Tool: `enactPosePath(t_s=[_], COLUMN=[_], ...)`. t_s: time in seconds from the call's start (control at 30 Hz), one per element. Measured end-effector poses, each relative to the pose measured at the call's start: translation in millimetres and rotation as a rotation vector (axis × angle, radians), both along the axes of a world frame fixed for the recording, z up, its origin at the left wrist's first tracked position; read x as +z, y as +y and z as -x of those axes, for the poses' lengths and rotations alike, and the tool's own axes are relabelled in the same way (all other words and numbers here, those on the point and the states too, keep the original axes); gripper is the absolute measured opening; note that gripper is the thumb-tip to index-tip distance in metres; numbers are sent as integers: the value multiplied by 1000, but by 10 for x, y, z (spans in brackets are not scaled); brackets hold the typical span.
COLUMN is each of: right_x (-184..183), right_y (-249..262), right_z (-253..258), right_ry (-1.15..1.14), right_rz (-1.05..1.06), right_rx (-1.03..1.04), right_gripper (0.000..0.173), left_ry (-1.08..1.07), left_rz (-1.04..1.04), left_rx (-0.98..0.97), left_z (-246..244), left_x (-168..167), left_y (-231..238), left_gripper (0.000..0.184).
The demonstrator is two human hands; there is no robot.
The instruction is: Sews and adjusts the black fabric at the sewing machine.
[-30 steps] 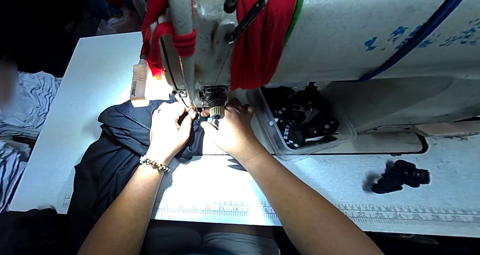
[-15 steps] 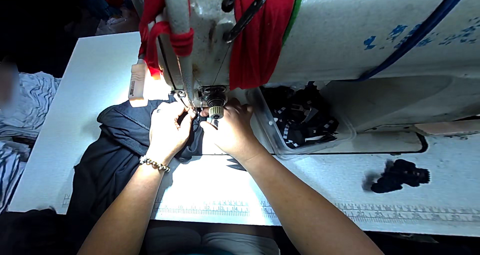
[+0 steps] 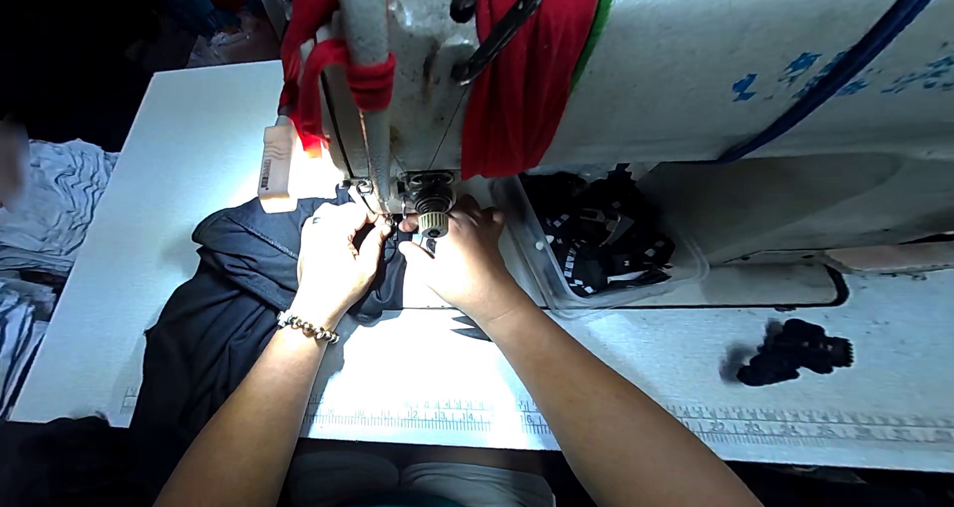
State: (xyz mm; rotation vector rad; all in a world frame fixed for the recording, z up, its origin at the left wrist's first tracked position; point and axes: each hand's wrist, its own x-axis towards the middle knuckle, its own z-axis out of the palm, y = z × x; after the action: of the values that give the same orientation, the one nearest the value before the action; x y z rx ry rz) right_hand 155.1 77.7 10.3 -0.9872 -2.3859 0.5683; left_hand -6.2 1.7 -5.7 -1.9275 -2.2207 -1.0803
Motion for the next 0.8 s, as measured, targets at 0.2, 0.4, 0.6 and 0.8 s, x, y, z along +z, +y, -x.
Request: enactPosePath(t_s=[0.2,0.4,0.6,0.8], right_x=[-65,-78,-82,-123], right_y=[10,32,23,43], right_z=[27,118,124,116], right_ry=[100,116,148,147], right_rz=[-42,-49,-75,-60], right_rx=[-16,-17,-13,9], right_gripper=[17,17,13,14], left_ry=[-13,-20,-26,-27], left_rz=[39,48,31,24], left_rx=[16,27,27,24], left_z=[-16,-42,-28,-34], left_x=[29,66,34,43], left_y=[-11,-13,-5,-10], left_gripper=[23,24,25,24])
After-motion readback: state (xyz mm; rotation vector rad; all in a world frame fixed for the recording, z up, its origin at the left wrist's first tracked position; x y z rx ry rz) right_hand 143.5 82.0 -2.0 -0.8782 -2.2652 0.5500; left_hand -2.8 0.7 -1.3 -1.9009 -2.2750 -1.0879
